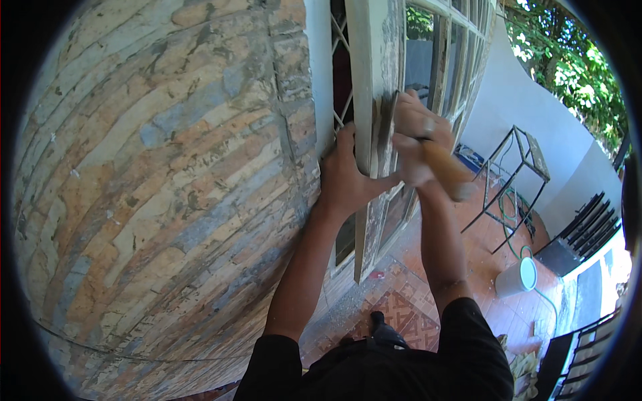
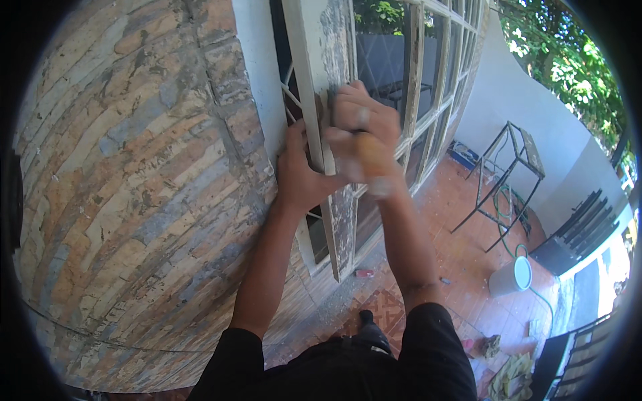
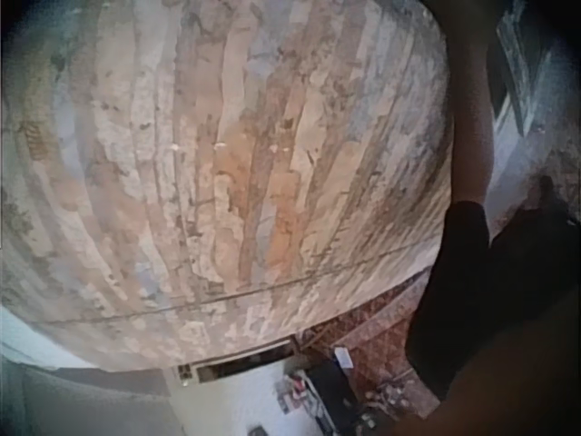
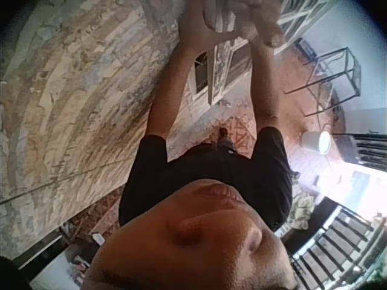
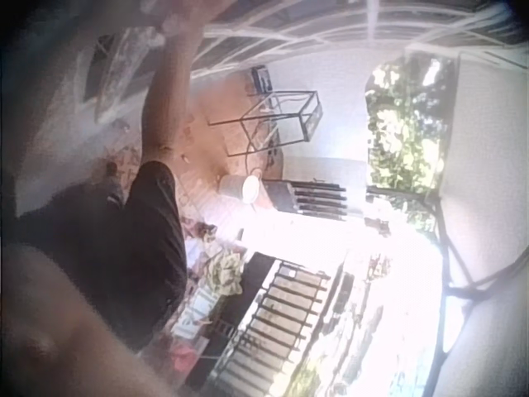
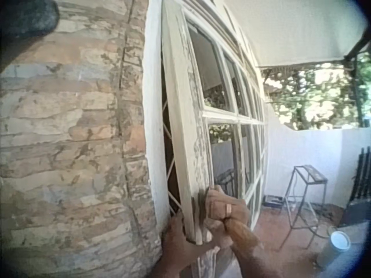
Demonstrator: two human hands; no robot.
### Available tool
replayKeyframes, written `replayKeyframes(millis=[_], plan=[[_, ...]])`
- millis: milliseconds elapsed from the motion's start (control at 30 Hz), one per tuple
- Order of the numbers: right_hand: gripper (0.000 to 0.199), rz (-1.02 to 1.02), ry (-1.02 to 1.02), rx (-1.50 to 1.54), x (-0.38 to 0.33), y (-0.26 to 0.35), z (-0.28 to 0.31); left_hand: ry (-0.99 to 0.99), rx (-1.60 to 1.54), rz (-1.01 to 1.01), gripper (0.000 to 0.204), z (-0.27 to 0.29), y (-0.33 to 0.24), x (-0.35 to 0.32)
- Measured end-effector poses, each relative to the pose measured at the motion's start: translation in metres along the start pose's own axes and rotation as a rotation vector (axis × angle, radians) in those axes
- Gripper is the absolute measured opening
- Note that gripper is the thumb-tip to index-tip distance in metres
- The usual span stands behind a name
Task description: Scraping old paint and residue from a wooden window frame using a metal putty knife.
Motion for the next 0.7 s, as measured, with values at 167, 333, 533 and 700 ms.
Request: replayKeyframes(millis=[167,333,533,700], plan=[[0.026,0.043,-0.03,0.186,0.008,0.026,0.006,0.001,0.046,0.004,0.089,0.005,0.006,-0.002],[0.02,-0.175,-0.023,-0.131,-0.002,0.025,-0.006,0.001,0.033,0.022,0.092,0.005,-0.003,-0.002],[0.033,-0.203,-0.045,0.404,0.008,0.027,0.011,0.021,0.054,0.018,0.088,0.007,-0.002,-0.001],[0.034,-0.13,0.002,0.341,0.009,0.02,0.001,0.028,0.047,-0.024,0.088,0.003,-0.006,0.002]])
Point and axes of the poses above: each hand's wrist, its own x-axis towards the middle knuckle, its own z-axis out of the back of the hand, y = z × x, the point moved 2 cm from there along x, towards the middle knuckle, and after that the axes turned 14 degrees about -x, right-handed, at the moved point
